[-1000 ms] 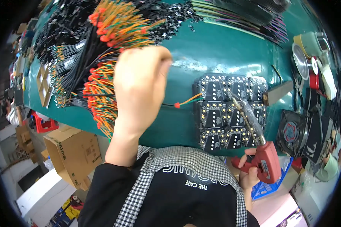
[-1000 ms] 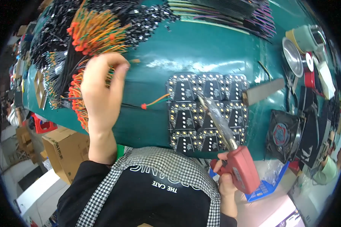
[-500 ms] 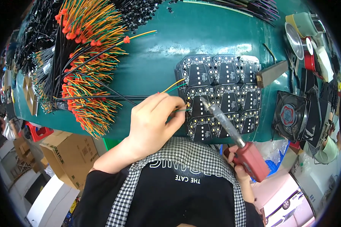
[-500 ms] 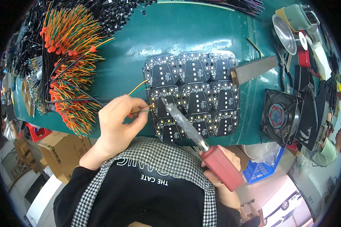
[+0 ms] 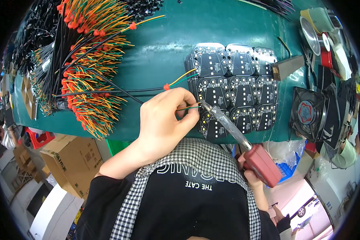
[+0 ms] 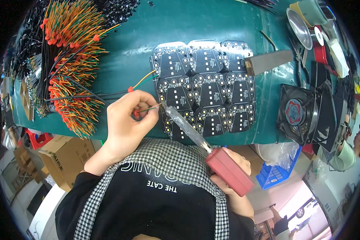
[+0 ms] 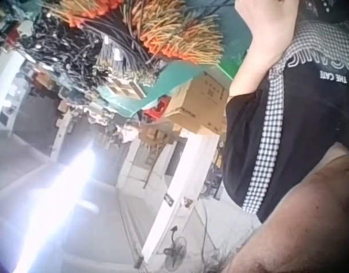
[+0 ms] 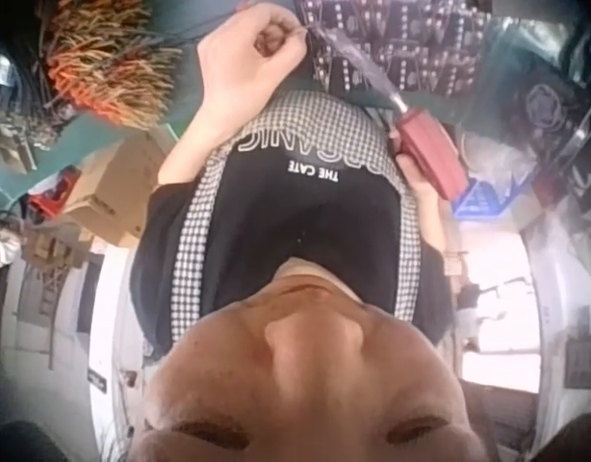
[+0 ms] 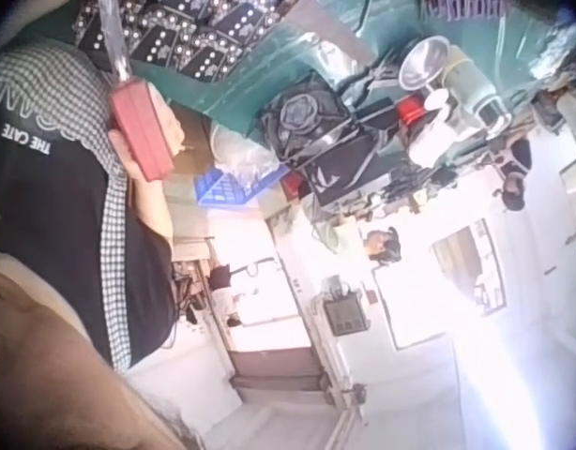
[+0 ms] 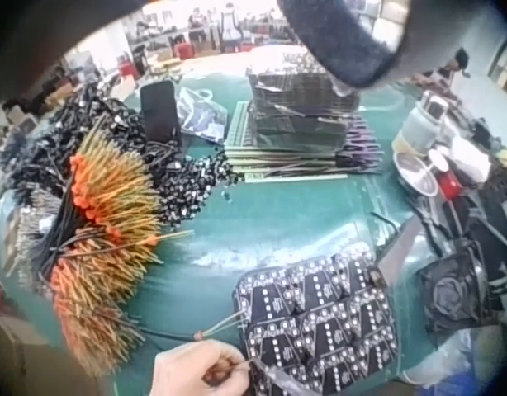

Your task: The person solders wires to LED circuit boards at a workstation using a soldering iron.

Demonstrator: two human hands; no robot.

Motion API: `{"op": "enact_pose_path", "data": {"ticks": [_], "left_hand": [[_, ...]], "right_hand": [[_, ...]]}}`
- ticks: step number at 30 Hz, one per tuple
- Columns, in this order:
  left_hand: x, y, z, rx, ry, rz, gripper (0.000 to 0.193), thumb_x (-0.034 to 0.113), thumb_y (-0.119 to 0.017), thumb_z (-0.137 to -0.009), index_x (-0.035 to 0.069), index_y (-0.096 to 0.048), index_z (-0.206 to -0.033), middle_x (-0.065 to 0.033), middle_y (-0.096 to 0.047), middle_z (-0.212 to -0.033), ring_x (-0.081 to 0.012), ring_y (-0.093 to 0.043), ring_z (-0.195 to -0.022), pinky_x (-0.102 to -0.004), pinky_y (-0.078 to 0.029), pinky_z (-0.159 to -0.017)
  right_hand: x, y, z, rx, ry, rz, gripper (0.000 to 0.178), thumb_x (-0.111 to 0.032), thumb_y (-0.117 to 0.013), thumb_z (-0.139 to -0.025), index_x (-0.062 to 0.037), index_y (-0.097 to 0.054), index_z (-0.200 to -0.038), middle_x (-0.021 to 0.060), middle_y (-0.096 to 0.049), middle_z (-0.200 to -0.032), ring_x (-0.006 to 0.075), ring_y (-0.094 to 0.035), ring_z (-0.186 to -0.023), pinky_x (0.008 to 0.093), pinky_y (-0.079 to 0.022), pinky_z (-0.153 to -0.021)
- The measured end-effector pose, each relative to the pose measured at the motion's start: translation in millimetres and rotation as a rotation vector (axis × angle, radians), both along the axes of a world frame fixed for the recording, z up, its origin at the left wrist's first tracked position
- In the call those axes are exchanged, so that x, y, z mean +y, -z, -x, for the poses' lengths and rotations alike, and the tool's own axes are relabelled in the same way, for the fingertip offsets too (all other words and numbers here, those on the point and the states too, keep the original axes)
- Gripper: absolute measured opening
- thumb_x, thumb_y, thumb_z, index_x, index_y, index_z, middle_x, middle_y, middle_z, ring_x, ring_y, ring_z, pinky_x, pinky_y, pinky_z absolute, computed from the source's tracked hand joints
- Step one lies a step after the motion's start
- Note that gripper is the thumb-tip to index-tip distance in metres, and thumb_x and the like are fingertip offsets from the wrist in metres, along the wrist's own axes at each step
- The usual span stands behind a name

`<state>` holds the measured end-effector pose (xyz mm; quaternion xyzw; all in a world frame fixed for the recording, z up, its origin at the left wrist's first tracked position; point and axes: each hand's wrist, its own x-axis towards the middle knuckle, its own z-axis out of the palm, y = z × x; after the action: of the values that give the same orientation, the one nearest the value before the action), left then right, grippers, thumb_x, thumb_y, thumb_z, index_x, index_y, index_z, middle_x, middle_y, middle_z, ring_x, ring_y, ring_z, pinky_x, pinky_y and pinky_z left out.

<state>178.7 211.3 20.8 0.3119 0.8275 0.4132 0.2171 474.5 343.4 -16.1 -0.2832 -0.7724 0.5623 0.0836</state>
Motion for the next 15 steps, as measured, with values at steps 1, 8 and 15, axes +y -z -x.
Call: {"op": "enact_pose_path", "data": {"ticks": [1, 8, 15], "left_hand": [[0, 0, 0, -0.001, 0.002, -0.002, 0.011, 0.006, -0.068, -0.071, 0.007, -0.060, -0.078, -0.0017, -0.052, -0.060, -0.0164, -0.054, -0.055, -0.0312, -0.042, -0.052], [0, -2, -1, 0.020, 0.012, 0.019, 0.011, 0.008, -0.067, -0.072, 0.008, -0.059, -0.079, -0.0009, -0.049, -0.060, -0.0161, -0.052, -0.055, -0.0321, -0.041, -0.051], [0, -1, -1, 0.068, 0.035, 0.037, 0.012, 0.009, -0.067, -0.072, 0.008, -0.057, -0.079, -0.0017, -0.050, -0.062, -0.0183, -0.052, -0.056, -0.0337, -0.041, -0.052]], "right_hand": [[-1, -1, 3, 0.016, 0.019, 0.014, 0.070, -0.044, -0.081, -0.069, 0.0065, -0.060, -0.113, 0.0141, -0.069, -0.094, 0.0271, -0.069, -0.082, 0.0340, -0.054, -0.076], [7, -17, 35, 0.129, -0.091, -0.116, 0.069, -0.040, -0.081, -0.070, 0.0073, -0.058, -0.115, 0.0152, -0.069, -0.094, 0.0272, -0.070, -0.080, 0.0331, -0.055, -0.073], [6, -22, 35, 0.132, -0.148, -0.119, 0.068, -0.037, -0.082, -0.070, 0.0071, -0.057, -0.116, 0.0166, -0.069, -0.094, 0.0280, -0.070, -0.081, 0.0341, -0.055, -0.074]]}}
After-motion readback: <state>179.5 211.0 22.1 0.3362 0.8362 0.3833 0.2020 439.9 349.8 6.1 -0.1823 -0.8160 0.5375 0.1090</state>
